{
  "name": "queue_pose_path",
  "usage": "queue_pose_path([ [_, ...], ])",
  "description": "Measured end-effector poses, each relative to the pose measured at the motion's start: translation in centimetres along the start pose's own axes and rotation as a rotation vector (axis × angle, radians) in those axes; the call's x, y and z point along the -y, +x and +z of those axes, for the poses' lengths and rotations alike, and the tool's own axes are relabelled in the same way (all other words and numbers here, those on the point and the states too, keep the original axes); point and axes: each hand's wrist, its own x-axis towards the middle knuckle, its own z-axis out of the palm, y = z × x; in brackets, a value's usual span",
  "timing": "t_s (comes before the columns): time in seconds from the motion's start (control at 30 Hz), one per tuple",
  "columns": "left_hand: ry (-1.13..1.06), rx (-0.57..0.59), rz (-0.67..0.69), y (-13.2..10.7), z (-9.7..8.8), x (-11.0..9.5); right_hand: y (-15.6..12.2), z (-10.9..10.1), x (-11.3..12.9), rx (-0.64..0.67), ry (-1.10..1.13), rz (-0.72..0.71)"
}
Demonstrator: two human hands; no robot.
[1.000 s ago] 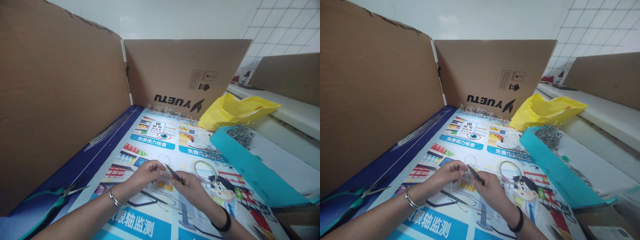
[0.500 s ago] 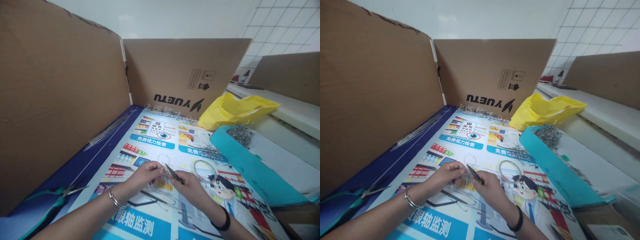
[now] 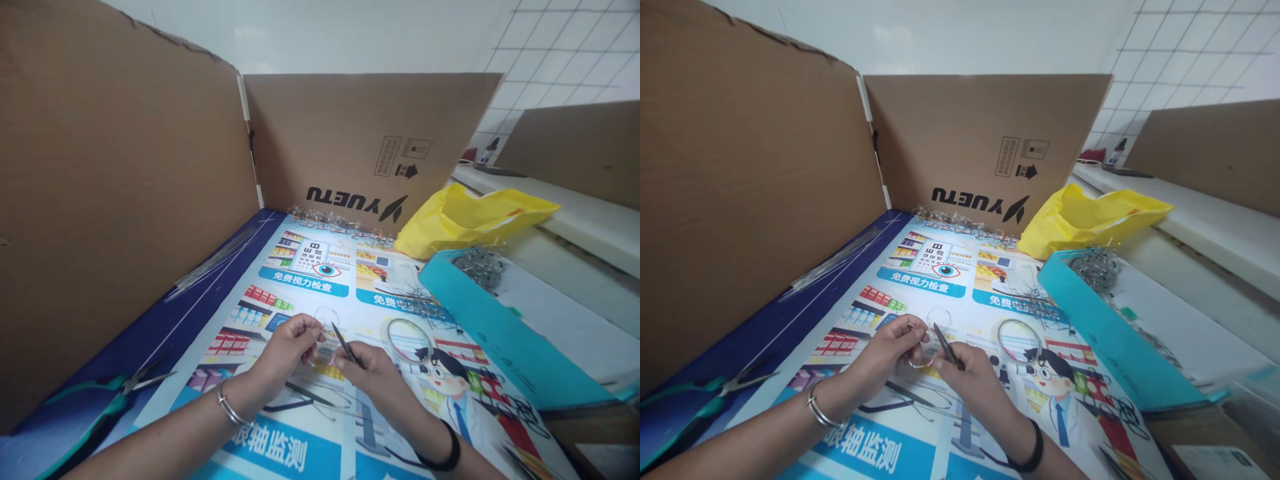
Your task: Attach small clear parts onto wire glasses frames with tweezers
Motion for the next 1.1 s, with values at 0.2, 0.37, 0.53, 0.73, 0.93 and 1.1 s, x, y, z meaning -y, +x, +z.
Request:
queue_pose_path([
  [0.2, 0.017, -0.025, 0.002, -0.03, 0.18, 0.29, 0.16, 0.18, -0.31, -0.051, -0.020, -0.001],
  [0.37, 0.020, -0.032, -0.002, -0.10, 0.22, 0.14, 0.21, 0.03, -0.52, -0.077, -0.060, -0.006],
  [0.53, 0.033, -0.038, -0.011, -0.16, 0.32, -0.10, 0.12, -0.03, -0.50, -0.081, -0.078, -0.011],
  [0.73, 0.032, -0.022, -0.033, -0.36, 0.46, -0.34, 0.17, -0.12, -0.59, -0.090, -0.092, -0.009],
  [0.93, 0.012, 0.077, -0.075, -0.55, 0.39, -0.17, 0.28, -0.41, -0.66, -0.123, -0.071, -0.026],
  [1.1, -0.008, 0.244, -0.110, -0.69, 0.33, 0.16, 0.25, -0.71, -0.62, -0.087, 0.007, -0.063],
])
